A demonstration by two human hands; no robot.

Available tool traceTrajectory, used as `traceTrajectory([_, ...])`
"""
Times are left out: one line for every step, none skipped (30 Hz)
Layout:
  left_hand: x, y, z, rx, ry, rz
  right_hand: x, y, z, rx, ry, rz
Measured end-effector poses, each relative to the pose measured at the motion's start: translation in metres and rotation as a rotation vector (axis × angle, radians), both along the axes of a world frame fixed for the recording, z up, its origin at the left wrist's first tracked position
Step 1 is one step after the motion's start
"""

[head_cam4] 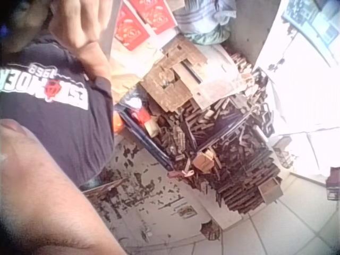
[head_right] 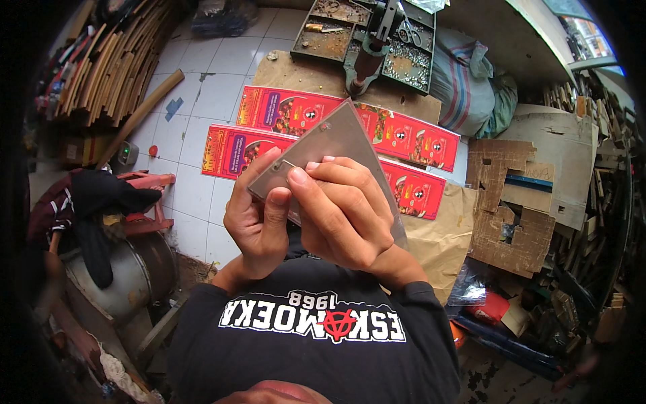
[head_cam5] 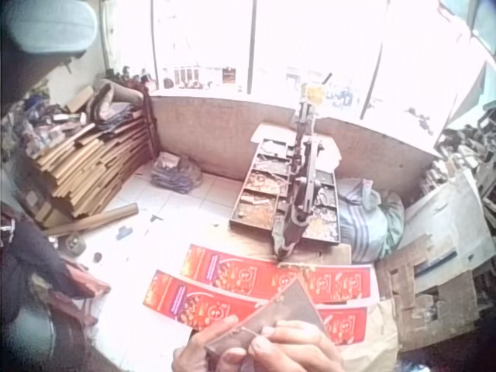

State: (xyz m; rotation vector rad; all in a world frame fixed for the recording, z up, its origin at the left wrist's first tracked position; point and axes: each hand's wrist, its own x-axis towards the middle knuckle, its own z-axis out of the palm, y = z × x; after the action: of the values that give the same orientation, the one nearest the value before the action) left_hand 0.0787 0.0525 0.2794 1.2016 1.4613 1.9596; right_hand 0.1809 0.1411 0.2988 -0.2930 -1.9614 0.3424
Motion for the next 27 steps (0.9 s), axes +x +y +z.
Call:
traceTrajectory([0.0, 0.0, 0.0, 0.004, 0.009, 0.002, 0.0, 0.0, 0.0, 0.006, 0.006, -0.004])
traceTrajectory([0.0, 0.0, 0.001, -0.001, 0.015, 0.002, -0.001, -0.001, 0.0, 0.012, 0.012, -0.009])
traceTrajectory([0.0, -0.001, 0.002, -0.005, 0.021, 0.002, -0.001, -0.001, -0.001, 0.031, 0.016, -0.019])
traceTrajectory([0.0, -0.001, 0.003, -0.01, 0.028, 0.002, -0.001, -0.001, -0.003, 0.049, 0.021, -0.029])
traceTrajectory([0.0, -0.001, 0.003, -0.007, 0.048, 0.013, -0.002, -0.002, -0.005, 0.066, 0.026, -0.036])
traceTrajectory([0.0, -0.002, 0.004, -0.004, 0.068, 0.023, -0.003, -0.003, -0.006, 0.085, 0.03, -0.039])
traceTrajectory([0.0, -0.002, 0.004, -0.001, 0.089, 0.034, -0.004, -0.005, -0.007, 0.103, 0.034, -0.042])
traceTrajectory([0.0, -0.002, 0.005, 0.006, 0.098, 0.029, -0.004, -0.005, -0.006, 0.124, 0.036, -0.05])
traceTrajectory([0.0, -0.003, 0.006, 0.013, 0.108, 0.024, -0.003, -0.005, -0.005, 0.13, 0.03, -0.055])
traceTrajectory([0.0, -0.003, 0.007, 0.019, 0.117, 0.019, -0.003, -0.005, -0.004, 0.136, 0.024, -0.06])
traceTrajectory([0.0, -0.003, 0.007, 0.024, 0.134, 0.02, -0.003, -0.005, -0.004, 0.14, 0.02, -0.061])
traceTrajectory([0.0, -0.004, 0.005, 0.029, 0.151, 0.021, -0.003, -0.005, -0.003, 0.141, 0.008, -0.056])
traceTrajectory([0.0, -0.004, 0.005, 0.034, 0.168, 0.022, -0.003, -0.006, -0.001, 0.142, -0.003, -0.051])
traceTrajectory([-0.001, -0.004, 0.004, 0.037, 0.183, 0.028, -0.003, -0.006, 0.001, 0.143, -0.014, -0.045])
traceTrajectory([-0.001, -0.005, 0.003, 0.039, 0.198, 0.035, -0.003, -0.005, 0.001, 0.153, -0.034, -0.029])
traceTrajectory([-0.001, -0.005, 0.002, 0.042, 0.213, 0.042, -0.002, -0.004, 0.001, 0.162, -0.053, -0.011])
traceTrajectory([-0.001, -0.005, 0.002, 0.045, 0.223, 0.042, 0.0, -0.002, 0.002, 0.173, -0.075, 0.002])
traceTrajectory([-0.002, -0.005, 0.002, 0.047, 0.233, 0.041, 0.001, -0.001, 0.004, 0.17, -0.087, 0.017])
traceTrajectory([-0.002, -0.005, 0.001, 0.05, 0.243, 0.042, 0.002, -0.001, 0.005, 0.166, -0.1, 0.033])
traceTrajectory([-0.002, -0.006, 0.001, 0.047, 0.242, 0.036, 0.003, 0.0, 0.007, 0.16, -0.11, 0.051])
traceTrajectory([-0.003, -0.007, 0.0, 0.044, 0.241, 0.03, 0.004, 0.001, 0.01, 0.164, -0.131, 0.067])
traceTrajectory([-0.003, -0.008, -0.001, 0.04, 0.239, 0.025, 0.004, 0.002, 0.014, 0.168, -0.152, 0.082])
traceTrajectory([-0.004, -0.009, -0.001, 0.041, 0.23, 0.028, 0.004, 0.003, 0.017, 0.172, -0.173, 0.095])
traceTrajectory([-0.005, -0.009, 0.0, 0.041, 0.221, 0.032, 0.004, 0.004, 0.017, 0.138, -0.145, 0.111])
traceTrajectory([-0.006, -0.009, 0.0, 0.042, 0.212, 0.036, 0.003, 0.006, 0.017, 0.104, -0.117, 0.127])
traceTrajectory([-0.004, -0.009, 0.0, 0.03, 0.175, 0.026, 0.003, 0.007, 0.016, 0.07, -0.09, 0.142])
traceTrajectory([-0.002, -0.01, 0.001, 0.018, 0.138, 0.018, 0.003, 0.007, 0.016, 0.015, -0.072, 0.132])
